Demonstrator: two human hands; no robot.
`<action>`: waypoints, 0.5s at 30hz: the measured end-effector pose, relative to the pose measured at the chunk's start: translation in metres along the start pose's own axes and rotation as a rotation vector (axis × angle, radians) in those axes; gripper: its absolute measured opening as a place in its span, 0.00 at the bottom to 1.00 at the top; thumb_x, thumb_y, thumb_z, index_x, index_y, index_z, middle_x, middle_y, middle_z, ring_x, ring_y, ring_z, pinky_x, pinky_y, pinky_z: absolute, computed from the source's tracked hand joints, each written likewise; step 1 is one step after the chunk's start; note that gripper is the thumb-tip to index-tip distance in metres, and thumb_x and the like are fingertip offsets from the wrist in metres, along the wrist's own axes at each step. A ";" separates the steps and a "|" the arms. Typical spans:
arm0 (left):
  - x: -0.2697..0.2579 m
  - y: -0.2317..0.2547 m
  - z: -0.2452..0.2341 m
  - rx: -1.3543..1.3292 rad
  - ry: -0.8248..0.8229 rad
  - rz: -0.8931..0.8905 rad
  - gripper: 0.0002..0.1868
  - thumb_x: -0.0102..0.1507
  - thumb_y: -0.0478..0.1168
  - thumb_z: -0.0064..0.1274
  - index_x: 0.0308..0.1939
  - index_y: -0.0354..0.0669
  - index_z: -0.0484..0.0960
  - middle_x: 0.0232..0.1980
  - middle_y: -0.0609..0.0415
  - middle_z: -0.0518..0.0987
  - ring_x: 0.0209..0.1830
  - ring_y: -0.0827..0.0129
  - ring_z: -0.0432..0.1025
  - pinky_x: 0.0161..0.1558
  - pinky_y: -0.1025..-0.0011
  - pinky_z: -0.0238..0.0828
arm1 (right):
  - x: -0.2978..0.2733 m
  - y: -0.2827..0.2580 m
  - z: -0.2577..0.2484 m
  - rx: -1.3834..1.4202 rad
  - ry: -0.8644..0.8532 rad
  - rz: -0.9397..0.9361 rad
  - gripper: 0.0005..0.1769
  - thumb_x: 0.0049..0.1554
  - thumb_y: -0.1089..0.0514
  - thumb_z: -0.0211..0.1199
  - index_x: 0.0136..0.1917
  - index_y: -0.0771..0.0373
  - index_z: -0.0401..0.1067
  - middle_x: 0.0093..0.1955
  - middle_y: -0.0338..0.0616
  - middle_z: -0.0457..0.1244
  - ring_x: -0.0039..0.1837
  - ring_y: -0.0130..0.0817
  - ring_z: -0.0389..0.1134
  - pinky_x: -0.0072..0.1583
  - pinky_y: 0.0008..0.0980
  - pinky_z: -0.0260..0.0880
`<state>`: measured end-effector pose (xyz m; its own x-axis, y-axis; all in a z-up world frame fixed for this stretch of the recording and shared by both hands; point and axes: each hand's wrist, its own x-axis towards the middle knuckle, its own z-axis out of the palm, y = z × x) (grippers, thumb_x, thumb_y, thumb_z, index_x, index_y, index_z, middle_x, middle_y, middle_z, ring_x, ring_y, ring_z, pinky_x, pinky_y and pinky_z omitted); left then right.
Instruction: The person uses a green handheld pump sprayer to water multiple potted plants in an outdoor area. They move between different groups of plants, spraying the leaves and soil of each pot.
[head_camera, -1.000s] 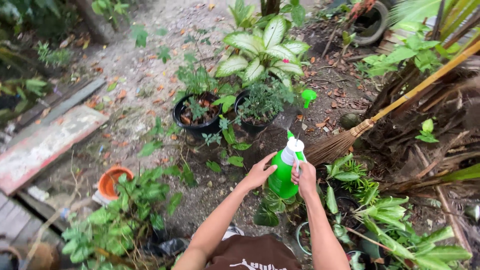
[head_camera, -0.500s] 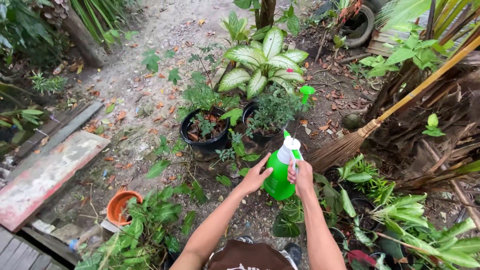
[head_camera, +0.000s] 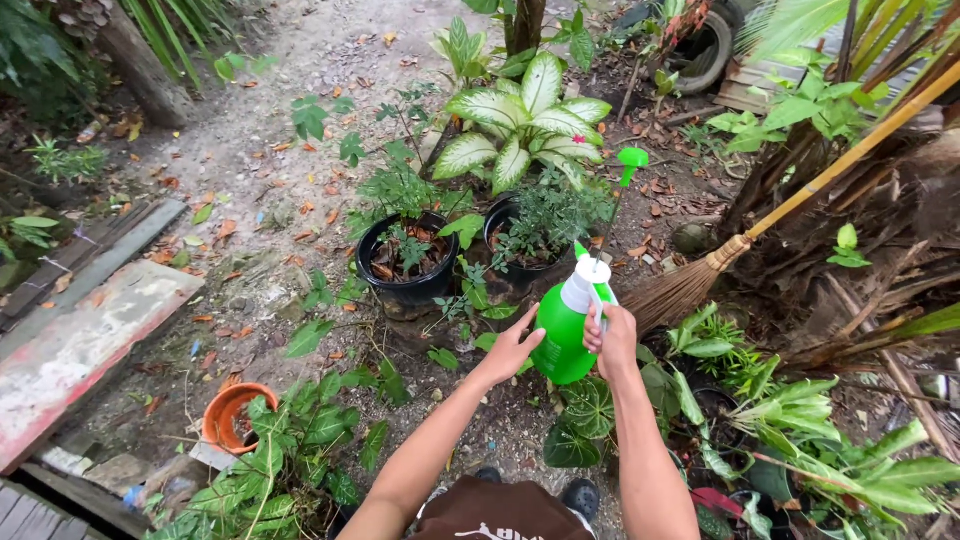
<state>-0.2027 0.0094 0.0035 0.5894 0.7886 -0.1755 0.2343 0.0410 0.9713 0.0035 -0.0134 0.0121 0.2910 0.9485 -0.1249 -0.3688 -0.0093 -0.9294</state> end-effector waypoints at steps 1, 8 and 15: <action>0.001 -0.001 0.000 -0.002 -0.004 0.001 0.36 0.74 0.55 0.37 0.83 0.50 0.48 0.81 0.34 0.52 0.76 0.32 0.52 0.72 0.38 0.52 | -0.002 -0.002 0.002 -0.002 0.004 -0.001 0.16 0.65 0.54 0.40 0.41 0.61 0.64 0.23 0.31 0.47 0.21 0.21 0.49 0.23 0.22 0.51; 0.005 -0.013 -0.002 -0.007 -0.020 0.004 0.36 0.73 0.56 0.40 0.82 0.50 0.50 0.80 0.34 0.54 0.76 0.32 0.52 0.72 0.38 0.52 | -0.006 -0.001 0.003 0.061 0.049 -0.024 0.16 0.64 0.52 0.45 0.39 0.63 0.63 0.22 0.34 0.46 0.20 0.21 0.47 0.23 0.24 0.49; 0.033 -0.011 0.003 -0.468 0.032 -0.096 0.31 0.73 0.59 0.44 0.76 0.51 0.65 0.77 0.42 0.63 0.77 0.46 0.56 0.75 0.45 0.48 | -0.011 0.014 -0.015 0.032 0.047 -0.036 0.17 0.63 0.53 0.44 0.37 0.65 0.63 0.21 0.35 0.46 0.19 0.22 0.46 0.21 0.24 0.47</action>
<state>-0.1831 0.0332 -0.0137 0.5562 0.7861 -0.2698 -0.0915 0.3806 0.9202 0.0089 -0.0283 -0.0046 0.3456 0.9321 -0.1086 -0.3850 0.0353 -0.9223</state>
